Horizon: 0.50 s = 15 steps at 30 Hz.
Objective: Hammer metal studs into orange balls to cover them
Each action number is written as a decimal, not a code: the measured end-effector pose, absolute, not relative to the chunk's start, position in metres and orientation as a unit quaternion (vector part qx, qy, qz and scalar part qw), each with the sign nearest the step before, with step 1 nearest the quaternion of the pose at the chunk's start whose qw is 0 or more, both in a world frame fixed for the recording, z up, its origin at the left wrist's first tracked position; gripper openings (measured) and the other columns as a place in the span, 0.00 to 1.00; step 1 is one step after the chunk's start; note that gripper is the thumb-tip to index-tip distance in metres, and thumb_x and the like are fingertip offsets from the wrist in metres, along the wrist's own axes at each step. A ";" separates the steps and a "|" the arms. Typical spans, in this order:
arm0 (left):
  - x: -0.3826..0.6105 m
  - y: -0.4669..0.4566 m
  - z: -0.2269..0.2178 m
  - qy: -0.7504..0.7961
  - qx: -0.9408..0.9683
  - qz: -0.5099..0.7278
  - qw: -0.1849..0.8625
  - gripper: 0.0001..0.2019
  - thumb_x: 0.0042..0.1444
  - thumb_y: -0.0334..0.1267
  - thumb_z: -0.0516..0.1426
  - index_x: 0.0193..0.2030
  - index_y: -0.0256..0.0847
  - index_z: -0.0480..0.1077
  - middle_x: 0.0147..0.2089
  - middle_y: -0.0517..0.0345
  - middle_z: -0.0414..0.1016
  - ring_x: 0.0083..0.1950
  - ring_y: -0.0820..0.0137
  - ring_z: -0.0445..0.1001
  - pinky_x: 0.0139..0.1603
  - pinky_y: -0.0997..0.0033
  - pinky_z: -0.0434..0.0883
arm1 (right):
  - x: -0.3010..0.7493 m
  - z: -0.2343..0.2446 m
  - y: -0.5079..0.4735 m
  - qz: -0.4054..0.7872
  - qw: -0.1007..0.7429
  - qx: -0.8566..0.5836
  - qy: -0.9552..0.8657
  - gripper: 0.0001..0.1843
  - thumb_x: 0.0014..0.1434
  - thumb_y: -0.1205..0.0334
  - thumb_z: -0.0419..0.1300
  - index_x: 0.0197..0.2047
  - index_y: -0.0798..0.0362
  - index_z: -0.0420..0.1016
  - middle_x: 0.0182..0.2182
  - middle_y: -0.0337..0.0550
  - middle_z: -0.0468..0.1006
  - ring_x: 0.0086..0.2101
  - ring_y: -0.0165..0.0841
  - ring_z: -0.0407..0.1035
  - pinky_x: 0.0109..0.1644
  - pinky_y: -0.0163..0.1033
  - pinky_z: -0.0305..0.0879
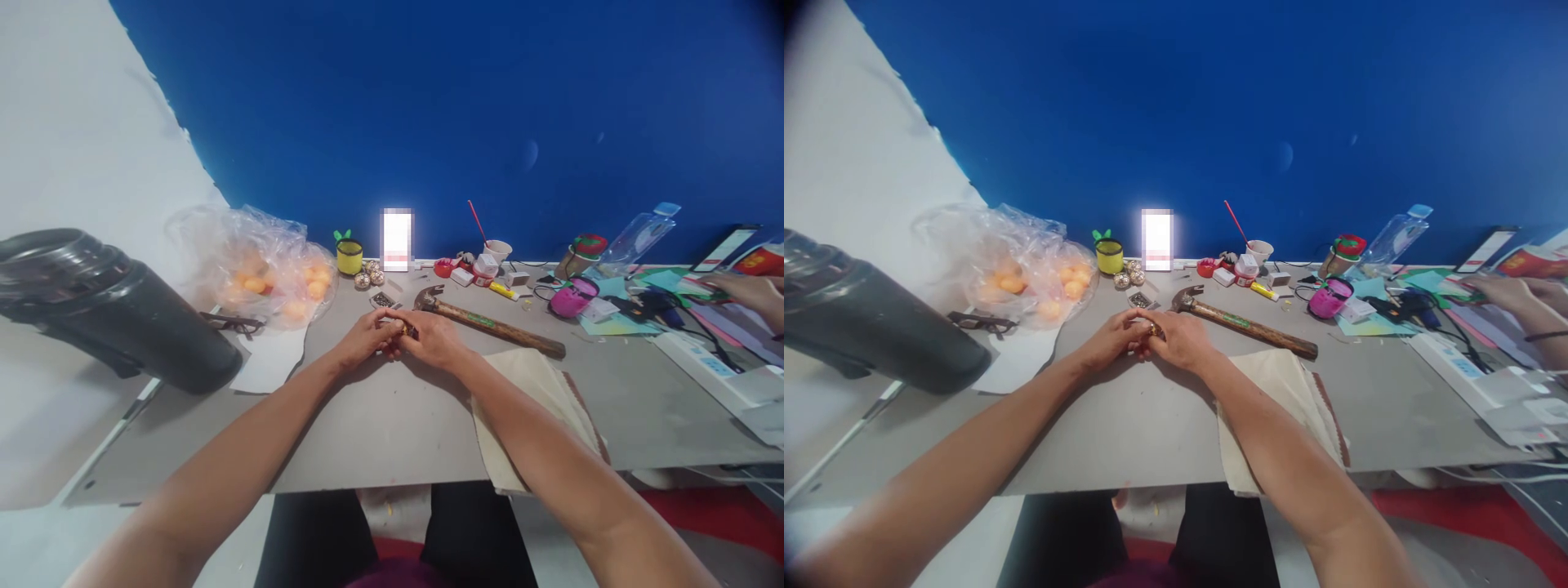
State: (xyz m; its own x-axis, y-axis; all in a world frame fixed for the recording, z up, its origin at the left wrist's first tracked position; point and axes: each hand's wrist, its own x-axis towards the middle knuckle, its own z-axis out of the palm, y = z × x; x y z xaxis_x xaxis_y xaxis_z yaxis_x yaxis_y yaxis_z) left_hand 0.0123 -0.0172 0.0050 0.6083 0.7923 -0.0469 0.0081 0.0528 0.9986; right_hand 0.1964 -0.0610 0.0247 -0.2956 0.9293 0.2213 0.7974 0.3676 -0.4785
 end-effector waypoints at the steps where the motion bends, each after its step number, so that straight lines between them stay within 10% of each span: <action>1: 0.013 -0.017 0.005 0.325 0.618 0.303 0.648 0.26 0.58 0.55 0.66 0.51 0.36 0.70 0.32 0.53 0.79 0.28 0.68 0.78 0.31 0.69 0.73 | 0.196 0.025 -0.061 0.144 0.236 -0.542 -0.793 0.27 0.65 0.60 0.59 0.67 0.42 0.73 0.54 0.42 0.83 0.50 0.40 0.76 0.53 0.41 0.68; 15: 0.012 -0.020 0.011 0.337 0.653 0.292 0.612 0.21 0.58 0.49 0.65 0.50 0.36 0.70 0.29 0.57 0.77 0.28 0.71 0.76 0.29 0.73 0.67 | 0.199 0.014 -0.055 0.128 0.232 -0.526 -0.809 0.29 0.64 0.60 0.63 0.68 0.44 0.72 0.53 0.46 0.83 0.50 0.42 0.76 0.55 0.45 0.69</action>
